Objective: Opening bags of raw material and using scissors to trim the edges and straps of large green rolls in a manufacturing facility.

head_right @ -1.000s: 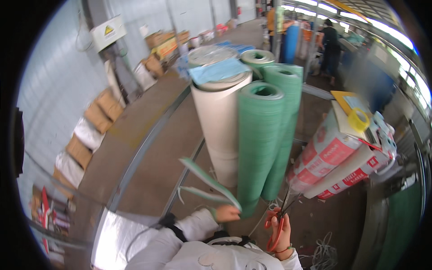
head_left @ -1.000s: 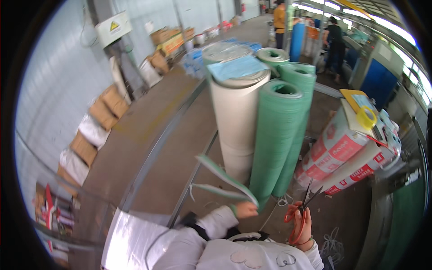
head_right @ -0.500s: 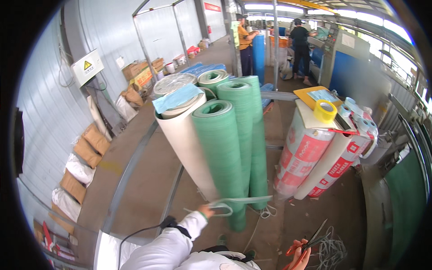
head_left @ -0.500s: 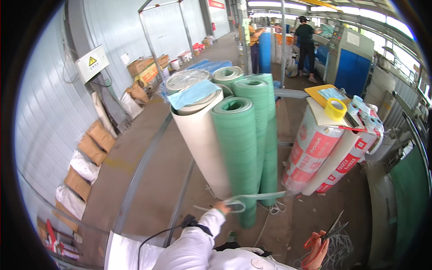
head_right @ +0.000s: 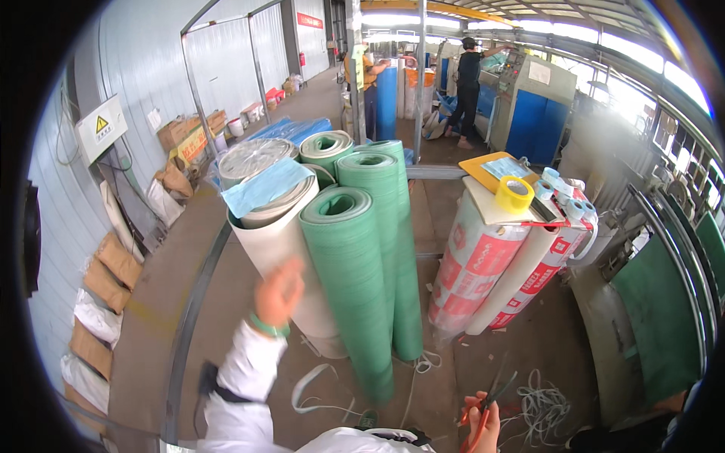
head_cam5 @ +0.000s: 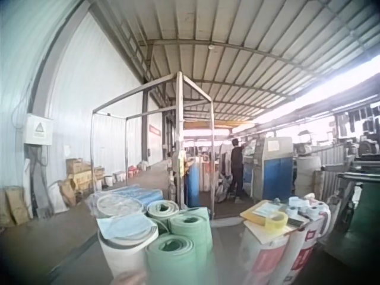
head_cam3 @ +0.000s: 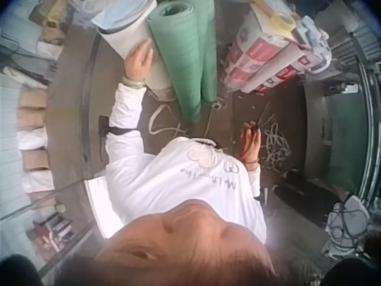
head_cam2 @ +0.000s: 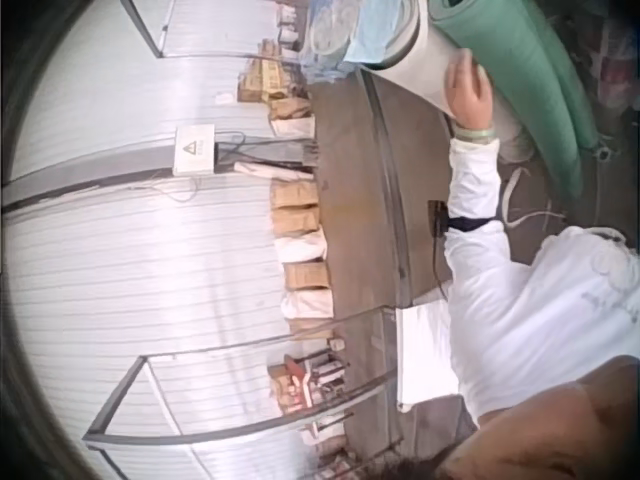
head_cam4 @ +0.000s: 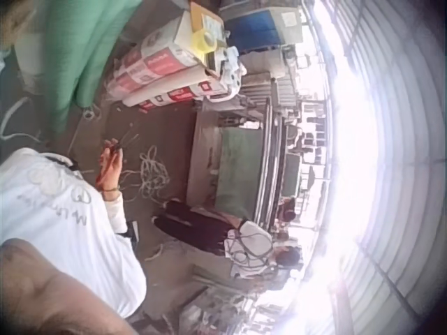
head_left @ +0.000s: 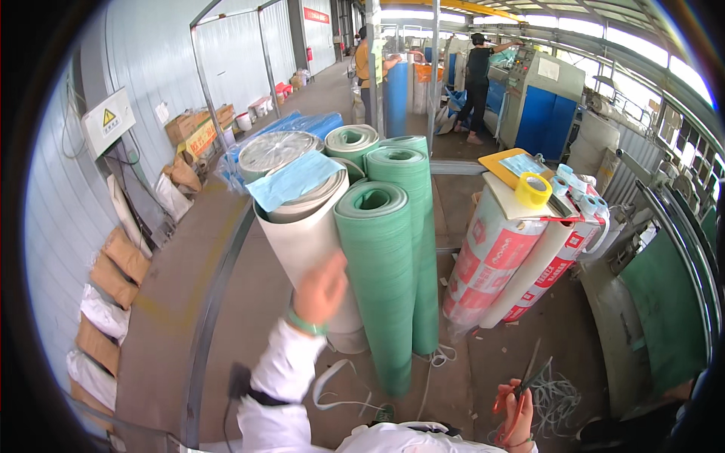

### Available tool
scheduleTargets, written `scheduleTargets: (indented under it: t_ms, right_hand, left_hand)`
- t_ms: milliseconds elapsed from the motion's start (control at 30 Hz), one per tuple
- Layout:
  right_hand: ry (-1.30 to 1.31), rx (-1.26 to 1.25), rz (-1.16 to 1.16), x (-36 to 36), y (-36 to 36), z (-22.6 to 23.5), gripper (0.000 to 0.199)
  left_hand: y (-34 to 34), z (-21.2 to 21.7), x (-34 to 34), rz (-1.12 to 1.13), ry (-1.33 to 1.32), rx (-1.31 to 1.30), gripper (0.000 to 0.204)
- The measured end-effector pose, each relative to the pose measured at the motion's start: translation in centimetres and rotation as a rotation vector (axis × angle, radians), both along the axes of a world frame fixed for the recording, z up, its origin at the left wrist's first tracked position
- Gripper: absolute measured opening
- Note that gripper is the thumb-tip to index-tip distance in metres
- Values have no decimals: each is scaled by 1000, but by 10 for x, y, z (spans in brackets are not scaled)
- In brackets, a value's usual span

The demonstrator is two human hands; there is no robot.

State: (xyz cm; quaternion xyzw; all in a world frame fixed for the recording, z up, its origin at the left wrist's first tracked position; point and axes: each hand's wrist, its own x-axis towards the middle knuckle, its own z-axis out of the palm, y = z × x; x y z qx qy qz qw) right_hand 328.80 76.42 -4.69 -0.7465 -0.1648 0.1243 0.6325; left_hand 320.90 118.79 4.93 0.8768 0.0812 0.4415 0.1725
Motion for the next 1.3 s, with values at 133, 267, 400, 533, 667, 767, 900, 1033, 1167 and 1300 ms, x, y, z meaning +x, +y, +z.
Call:
scheduleTargets:
  t_ms: [133, 267, 400, 533, 667, 767, 900, 1033, 1167, 1300]
  right_hand:
    - [105, 331, 86, -11, 53, 34, 36]
    - [136, 289, 218, -24, 53, 31, 34]
    - [296, 327, 81, -41, 33, 9, 36]
    - [273, 286, -147, -50, 13, 16, 41]
    - [316, 379, -245, -46, -4, -14, 39]
    - [259, 510, -215, -41, -8, -3, 38]
    - [108, 534, -279, -53, -70, 14, 39]
    - [-9, 510, -561, -86, -160, -3, 40]
    - [-45, 324, -991, -129, -229, -14, 46]
    - [-220, -97, -1137, -163, -277, -11, 58]
  left_hand:
    - [144, 65, 19, 830, -395, 268, 62]
    - [282, 12, 4, 858, -255, -386, 88]
    - [301, -16, 4, 722, -136, -380, 50]
    - [240, 42, 28, 648, -298, -173, 22]
    - [57, 101, 93, -4, -301, 202, 15]
    - [-94, 97, 105, -456, -75, 399, 16]
    - [-271, 56, 126, -1065, 129, 423, 20]
    - [-396, 23, 127, -1736, 367, 162, 26]
    - [-477, -23, 127, -2049, 660, 173, 22]
    - [-552, -40, 132, -2387, 945, 373, 23]
